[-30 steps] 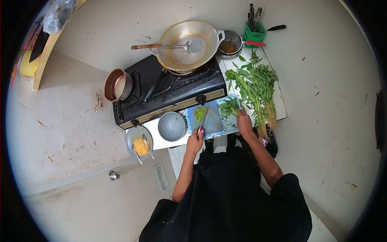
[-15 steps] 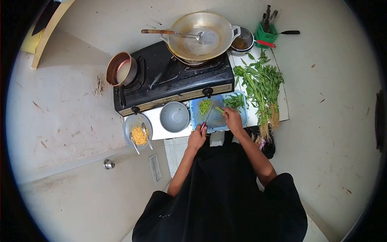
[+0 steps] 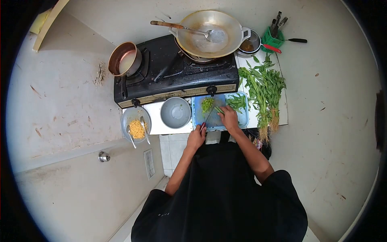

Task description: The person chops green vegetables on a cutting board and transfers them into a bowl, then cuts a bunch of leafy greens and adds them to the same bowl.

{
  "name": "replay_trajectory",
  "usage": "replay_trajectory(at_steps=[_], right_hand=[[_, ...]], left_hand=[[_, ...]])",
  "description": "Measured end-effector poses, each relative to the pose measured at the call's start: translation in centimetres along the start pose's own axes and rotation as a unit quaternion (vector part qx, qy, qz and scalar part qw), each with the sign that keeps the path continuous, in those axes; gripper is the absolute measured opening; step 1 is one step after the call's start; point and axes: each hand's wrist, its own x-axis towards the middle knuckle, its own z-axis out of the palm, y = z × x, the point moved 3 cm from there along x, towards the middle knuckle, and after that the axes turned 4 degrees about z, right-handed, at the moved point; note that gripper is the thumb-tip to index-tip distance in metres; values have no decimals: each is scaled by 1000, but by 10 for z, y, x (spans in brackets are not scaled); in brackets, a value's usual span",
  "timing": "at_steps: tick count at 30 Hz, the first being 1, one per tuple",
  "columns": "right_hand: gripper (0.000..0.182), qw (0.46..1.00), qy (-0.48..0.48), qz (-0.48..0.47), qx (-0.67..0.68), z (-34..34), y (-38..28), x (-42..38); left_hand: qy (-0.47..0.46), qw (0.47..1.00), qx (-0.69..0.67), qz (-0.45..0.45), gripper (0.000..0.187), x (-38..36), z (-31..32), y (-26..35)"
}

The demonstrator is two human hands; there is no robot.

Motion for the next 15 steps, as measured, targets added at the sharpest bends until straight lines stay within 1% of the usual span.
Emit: replay_trajectory(at_steps=[5,7,13,15], right_hand=[[25,1000,26,-1,-17,12,-1,1],[23,999,28,4,-22,15,0,0],[17,996,32,-13,-79,15,-8,-1],[15,993,70,-27,-92,14,-11,-3]], left_hand=[[-5,1000,13,-11,39,2,2,6],[8,1000,5,16,38,1,6,4],[6,1000,-7,17,38,1,10,5],[9,1000,-9,19,38,0,9,6]])
